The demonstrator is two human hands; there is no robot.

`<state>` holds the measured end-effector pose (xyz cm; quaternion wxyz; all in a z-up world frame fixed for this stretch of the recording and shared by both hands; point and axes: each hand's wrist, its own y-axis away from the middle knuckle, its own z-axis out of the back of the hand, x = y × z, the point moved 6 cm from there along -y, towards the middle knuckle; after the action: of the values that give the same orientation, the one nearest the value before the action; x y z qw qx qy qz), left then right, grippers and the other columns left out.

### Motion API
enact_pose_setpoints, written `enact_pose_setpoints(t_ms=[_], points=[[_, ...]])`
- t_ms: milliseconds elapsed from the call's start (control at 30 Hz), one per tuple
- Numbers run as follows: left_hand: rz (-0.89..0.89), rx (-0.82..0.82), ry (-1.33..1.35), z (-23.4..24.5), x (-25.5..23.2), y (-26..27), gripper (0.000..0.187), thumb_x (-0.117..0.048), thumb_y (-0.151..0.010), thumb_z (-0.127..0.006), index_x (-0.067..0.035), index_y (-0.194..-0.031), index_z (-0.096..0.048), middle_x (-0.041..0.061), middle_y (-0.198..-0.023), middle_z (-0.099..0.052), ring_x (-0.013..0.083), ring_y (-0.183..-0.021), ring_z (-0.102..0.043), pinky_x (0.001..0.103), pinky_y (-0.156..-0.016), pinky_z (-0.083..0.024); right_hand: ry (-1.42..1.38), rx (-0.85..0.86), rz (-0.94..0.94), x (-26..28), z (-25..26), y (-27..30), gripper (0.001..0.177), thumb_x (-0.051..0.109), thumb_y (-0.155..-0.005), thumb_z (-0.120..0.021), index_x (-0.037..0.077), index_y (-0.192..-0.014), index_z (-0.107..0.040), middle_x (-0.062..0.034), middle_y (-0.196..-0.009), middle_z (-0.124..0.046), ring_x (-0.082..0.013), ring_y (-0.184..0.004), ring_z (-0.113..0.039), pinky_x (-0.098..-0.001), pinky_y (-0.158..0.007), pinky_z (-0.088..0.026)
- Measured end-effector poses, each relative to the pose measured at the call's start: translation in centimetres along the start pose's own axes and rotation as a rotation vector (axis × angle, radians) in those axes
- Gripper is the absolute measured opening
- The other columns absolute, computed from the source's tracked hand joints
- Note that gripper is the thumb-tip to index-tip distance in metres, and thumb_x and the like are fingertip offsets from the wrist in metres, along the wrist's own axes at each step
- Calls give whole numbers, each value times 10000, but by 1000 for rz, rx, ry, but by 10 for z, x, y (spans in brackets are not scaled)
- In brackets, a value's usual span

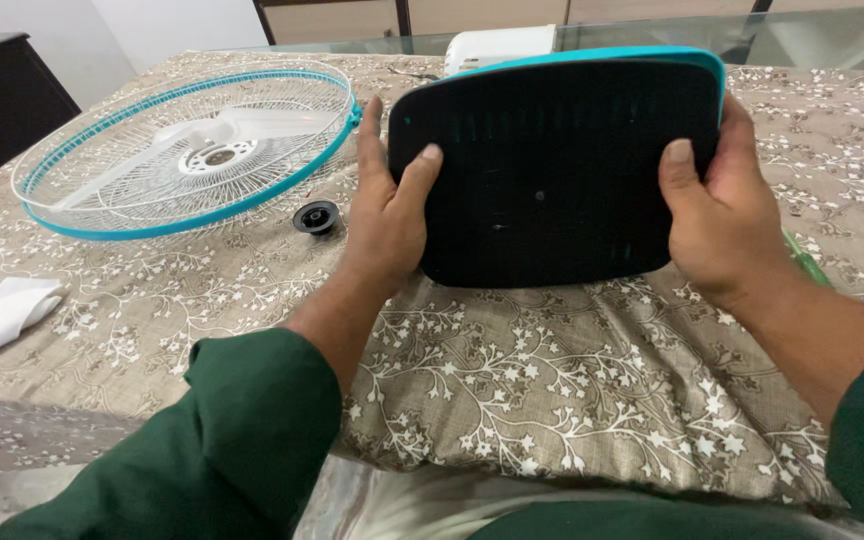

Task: The person works on the internal wiring of a teal electric fan base, using a screwdriver to connect wires to a terminal block and a capacitor. The fan cage and other components are visible on the table, but the person focuses on the electrical connections inside the base.

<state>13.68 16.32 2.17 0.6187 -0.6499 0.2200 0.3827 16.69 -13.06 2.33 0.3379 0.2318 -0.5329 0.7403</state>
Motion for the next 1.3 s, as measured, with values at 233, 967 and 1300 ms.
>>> enact_pose_setpoints(t_ms=[233,967,1300], points=[[-107,-201,-159,-10,-7,-5,587,-436,-1020,-639,-66,-1453,-499,148,-1283,-660,230,-1162,-686,338,-986,-568,-200,-113,122,-2,2,-21,414,385,-1187,-539,58,-1419,-436,-31,-1251,-574,-120,-1123,-528,-326,-1119,-490],[164,-299,-344,-12,-8,-13,671,-738,-775,-659,-118,-1016,-753,40,-907,-761,181,-865,-779,322,-761,-637,-394,-139,9,-5,7,-34,412,440,-1080,-696,52,-1192,-615,-14,-1133,-675,-133,-1090,-631,-325,-1039,-534],[-89,-335,-271,-9,-7,-8,567,-616,-867,-727,-93,-1084,-741,42,-942,-761,166,-876,-743,319,-800,-585,-397,-135,56,-4,3,-33,384,421,-1053,-724,82,-1202,-623,7,-1087,-668,-114,-1035,-611,-302,-991,-524]])
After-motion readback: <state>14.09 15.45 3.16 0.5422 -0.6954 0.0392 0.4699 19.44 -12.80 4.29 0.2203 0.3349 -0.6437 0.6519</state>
